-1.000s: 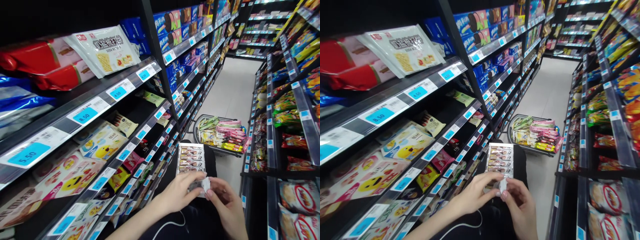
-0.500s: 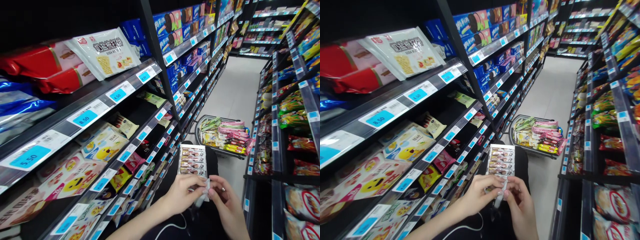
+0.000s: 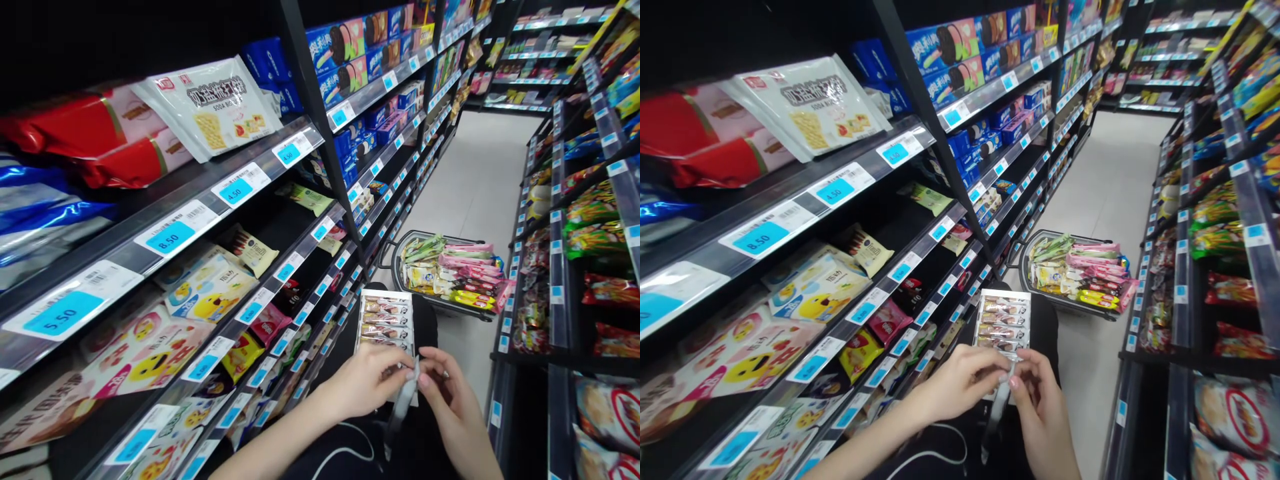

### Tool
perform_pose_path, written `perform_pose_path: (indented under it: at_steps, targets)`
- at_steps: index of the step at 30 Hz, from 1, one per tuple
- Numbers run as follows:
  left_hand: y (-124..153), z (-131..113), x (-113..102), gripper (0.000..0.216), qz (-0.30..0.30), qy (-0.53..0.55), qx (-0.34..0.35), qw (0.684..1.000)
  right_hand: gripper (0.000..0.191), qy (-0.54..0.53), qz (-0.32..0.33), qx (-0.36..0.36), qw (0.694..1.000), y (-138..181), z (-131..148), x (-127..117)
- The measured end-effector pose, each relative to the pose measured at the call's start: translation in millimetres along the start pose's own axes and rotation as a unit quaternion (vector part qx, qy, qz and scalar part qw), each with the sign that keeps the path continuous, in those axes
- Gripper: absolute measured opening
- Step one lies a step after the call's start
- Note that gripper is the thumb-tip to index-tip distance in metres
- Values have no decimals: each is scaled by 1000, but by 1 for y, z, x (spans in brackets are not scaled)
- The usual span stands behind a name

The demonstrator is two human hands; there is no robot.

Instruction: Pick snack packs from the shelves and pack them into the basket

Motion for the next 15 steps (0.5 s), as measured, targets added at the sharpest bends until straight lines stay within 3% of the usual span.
perform_pose_path:
  at_steps: [4,8,11,15]
  targets:
    - [-3,-5,9,21,24,-133,34,990,35,5,5,17,1000,-2,-9,0]
    - [-3,-9,19,23,18,-264,79,961,30,3,0,15,1000,-6,-10,-4]
    - [-3,-13,24,21,5,-303,107,947,25,4,-8,1,1000,-8,-7,-8]
    - [-8,-15,22,17,-22,-316,90,944,17,-1,1,-26,1000,-11,-2,-6]
Point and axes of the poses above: each hand's wrist, its own y-axis away from the middle knuckle, its own x-axis out of the palm, z = x × y, the point moved 10 cm from there along -y, towards the middle knuckle, and after that the axes turned 11 degrees about y, right-handed, at the moved point
